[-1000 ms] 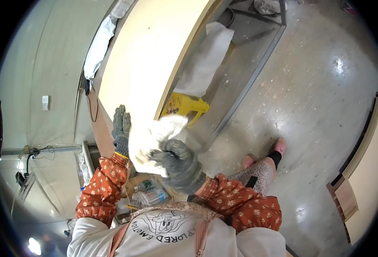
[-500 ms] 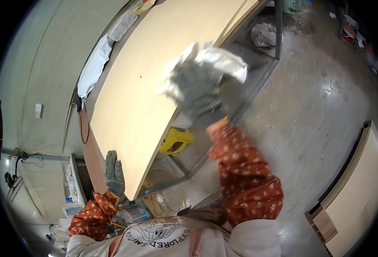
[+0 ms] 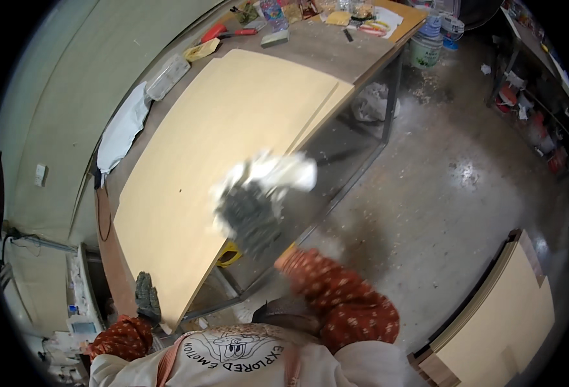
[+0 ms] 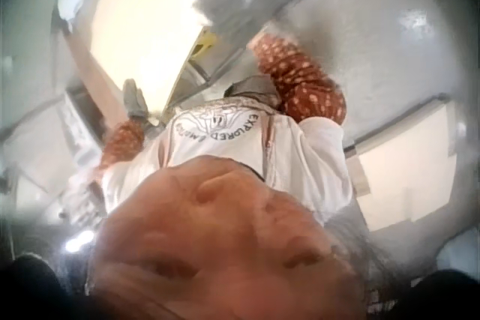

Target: The person sands the edges of wooden panels with a sanding block and wipes the surfaces with a cloth and liquid. They move the panels on a worktable and stack them.

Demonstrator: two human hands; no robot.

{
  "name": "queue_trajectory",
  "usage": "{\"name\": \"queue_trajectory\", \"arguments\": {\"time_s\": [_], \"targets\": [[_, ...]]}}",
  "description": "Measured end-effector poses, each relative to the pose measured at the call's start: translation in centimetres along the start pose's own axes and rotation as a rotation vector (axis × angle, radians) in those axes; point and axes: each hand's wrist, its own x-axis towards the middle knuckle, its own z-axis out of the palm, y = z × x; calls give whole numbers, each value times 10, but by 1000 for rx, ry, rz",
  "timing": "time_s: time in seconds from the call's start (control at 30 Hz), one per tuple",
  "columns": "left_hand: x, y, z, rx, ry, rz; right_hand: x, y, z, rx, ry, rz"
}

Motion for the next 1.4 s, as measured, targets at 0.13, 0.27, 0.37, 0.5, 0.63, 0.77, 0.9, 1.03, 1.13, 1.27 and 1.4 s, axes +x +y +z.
{"name": "queue_trajectory", "arguments": {"time_s": [0.13, 0.27, 0.37, 0.5, 0.63, 0.77, 0.9, 1.03, 1.13, 1.27, 1.4], "targets": [[2, 2, -5, 4, -17, -27, 2, 8, -12, 218, -104, -108], [-1, 1, -3, 35, -81, -86, 39, 87, -42, 333, -471, 189], [-2, -3, 8, 46, -51, -166, 41, 167, -47, 68, -34, 153], [27, -9, 37, 270, 15, -367, 63, 267, -56, -72, 88, 263], [156, 28, 43, 131, 57, -484, 76, 331, -63, 54, -44, 390], [284, 74, 71, 33, 231, -236, 78, 359, -49, -9, -75, 501], [393, 154, 74, -41, 347, 47, 91, 361, -55, 64, -113, 504], [465, 247, 79, -117, 409, 253, 118, 370, -70, 385, 58, 529], [495, 308, 77, -154, 280, 238, 145, 384, -72, 455, 46, 568], [498, 341, 89, -172, 257, 250, 165, 407, -59, 489, 98, 423], [514, 386, 75, -142, 223, 174, 179, 424, -66, 444, 25, 397]]}}
